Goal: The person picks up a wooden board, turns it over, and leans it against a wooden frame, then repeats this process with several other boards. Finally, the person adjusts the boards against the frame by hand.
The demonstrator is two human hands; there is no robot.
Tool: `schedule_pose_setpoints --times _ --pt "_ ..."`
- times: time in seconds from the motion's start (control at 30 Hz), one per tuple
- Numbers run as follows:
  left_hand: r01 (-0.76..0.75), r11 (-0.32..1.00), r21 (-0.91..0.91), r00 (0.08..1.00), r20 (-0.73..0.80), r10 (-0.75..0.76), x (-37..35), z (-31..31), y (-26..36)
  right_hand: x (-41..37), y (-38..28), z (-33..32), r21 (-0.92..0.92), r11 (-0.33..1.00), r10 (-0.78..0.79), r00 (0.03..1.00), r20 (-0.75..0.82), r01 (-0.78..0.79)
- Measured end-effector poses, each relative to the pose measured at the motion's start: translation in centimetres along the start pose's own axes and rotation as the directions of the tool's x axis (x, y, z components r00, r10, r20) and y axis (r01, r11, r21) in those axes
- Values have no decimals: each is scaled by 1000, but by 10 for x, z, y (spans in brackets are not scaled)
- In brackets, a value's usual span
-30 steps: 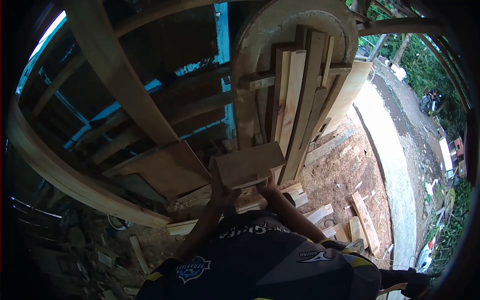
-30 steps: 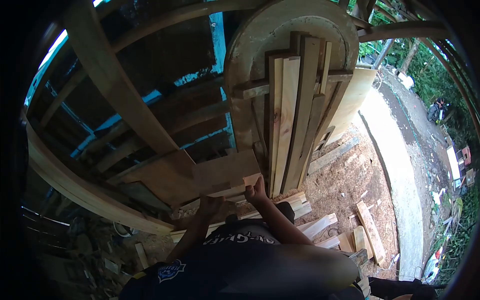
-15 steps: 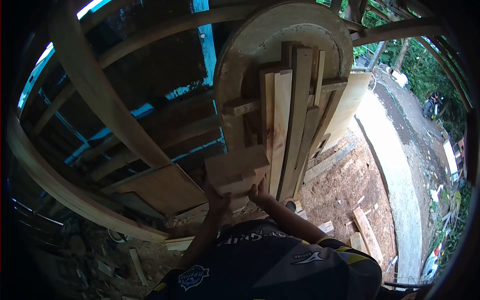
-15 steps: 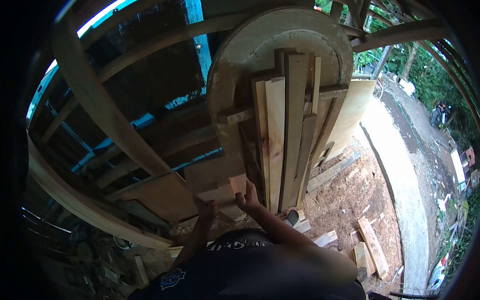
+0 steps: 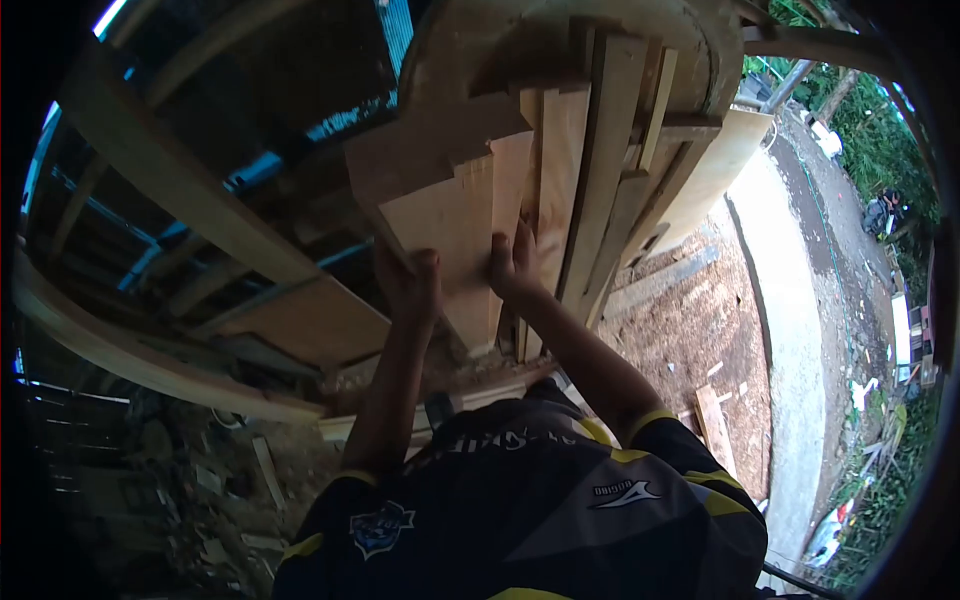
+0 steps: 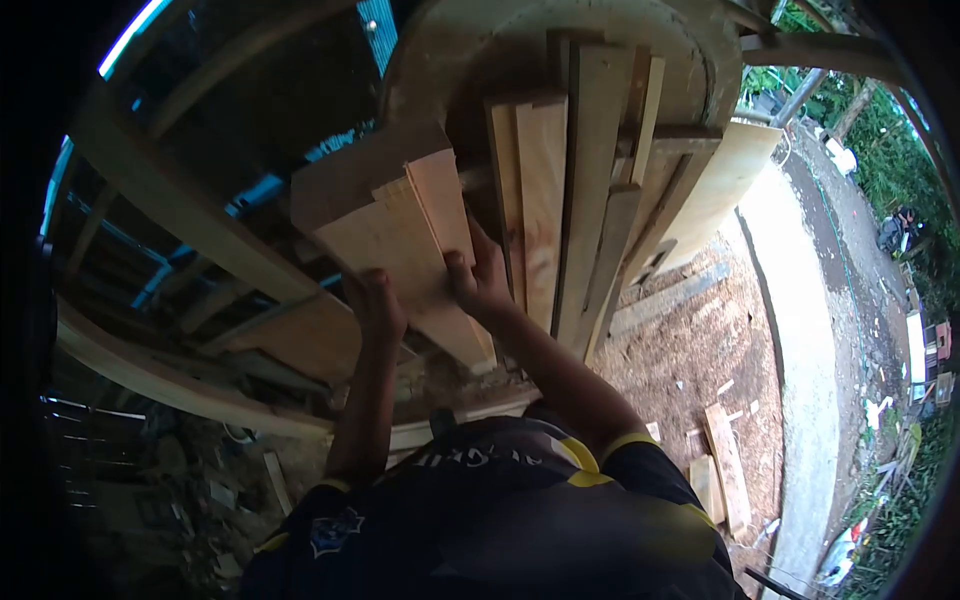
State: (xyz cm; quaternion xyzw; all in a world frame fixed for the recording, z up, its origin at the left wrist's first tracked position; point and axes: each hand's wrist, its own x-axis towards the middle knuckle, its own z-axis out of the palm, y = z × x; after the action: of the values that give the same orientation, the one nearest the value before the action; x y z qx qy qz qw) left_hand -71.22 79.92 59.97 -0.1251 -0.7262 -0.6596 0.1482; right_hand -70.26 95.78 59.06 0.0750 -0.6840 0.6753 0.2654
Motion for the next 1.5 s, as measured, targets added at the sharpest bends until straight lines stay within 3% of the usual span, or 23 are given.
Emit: schedule_pose_setpoints --times 0.1,0.13,0.17,0.2,0.23,0.27,0.33,0.37,0.47,0.57,0.67,0.77,0.83,0.97,1.07,1.13,1.17,1.27,1.4,1.5 --pt "-19 993 -118 998 52 26 -7 17 -39 -8 38 -12 -54 992 -115 993 14 115" --pt "-106 986 -125 993 39 111 -11 26 -71 -10 55 -20 -56 993 -104 995 12 104" --pt "-186 974 -130 981 28 191 -17 30 -90 -14 71 -29 -356 905 -247 969 3 232" --pt "-170 977 -126 984 33 175 -18 33 -88 -18 81 -34 -620 715 -379 925 43 322" --pt "-177 974 -141 983 26 183 -17 40 -80 -15 67 -33 -276 918 -277 959 66 285" --pt "-176 972 -154 983 20 181 -21 43 -71 -25 71 -35 -277 924 -254 965 70 264" --pt "-138 977 -162 986 69 151 -31 43 -58 -48 85 -41 -101 985 139 989 -41 -142" --pt "-146 973 -180 980 107 167 -26 47 -54 -48 119 -46 -195 980 -71 991 -110 48" --pt "-141 976 -166 984 89 157 -29 56 -53 -37 88 -54 -70 995 -78 996 -52 75" --pt "-163 951 -261 984 32 177 -13 62 -11 -21 52 -53 -74 997 -32 998 -58 27" --pt "-145 969 -200 988 28 154 0 59 8 -6 30 -46 -50 999 -21 996 -91 16" --pt "-66 982 -179 994 71 79 2 56 6 4 33 -49 -59 997 -47 996 -76 42" --pt "-79 981 -179 994 65 91 2 58 -1 4 41 -52 -137 990 22 1000 -15 -24" --pt "-89 978 -190 996 -11 88 -6 66 -41 -10 67 -52 -239 970 31 997 -64 -45" --pt "-141 976 -167 990 -16 140 -10 70 -53 -8 82 -56 -177 981 -84 996 -19 79" --pt "-104 988 -111 994 9 106 -18 66 -54 -14 70 -56 -206 978 30 997 -64 -43" --pt "-96 994 -61 995 23 97 -16 66 -53 -13 60 -58 -166 982 88 996 -8 -88" --pt "-143 983 -112 988 38 148 -12 66 -44 -8 52 -56 -139 990 -10 999 -37 4" --pt "-86 987 -133 996 -2 86 -13 73 -60 -15 71 -61 -162 986 26 999 -31 -31" --pt "-78 984 -158 995 51 87 -2 67 -68 -7 66 -63 -222 929 314 948 50 -296"
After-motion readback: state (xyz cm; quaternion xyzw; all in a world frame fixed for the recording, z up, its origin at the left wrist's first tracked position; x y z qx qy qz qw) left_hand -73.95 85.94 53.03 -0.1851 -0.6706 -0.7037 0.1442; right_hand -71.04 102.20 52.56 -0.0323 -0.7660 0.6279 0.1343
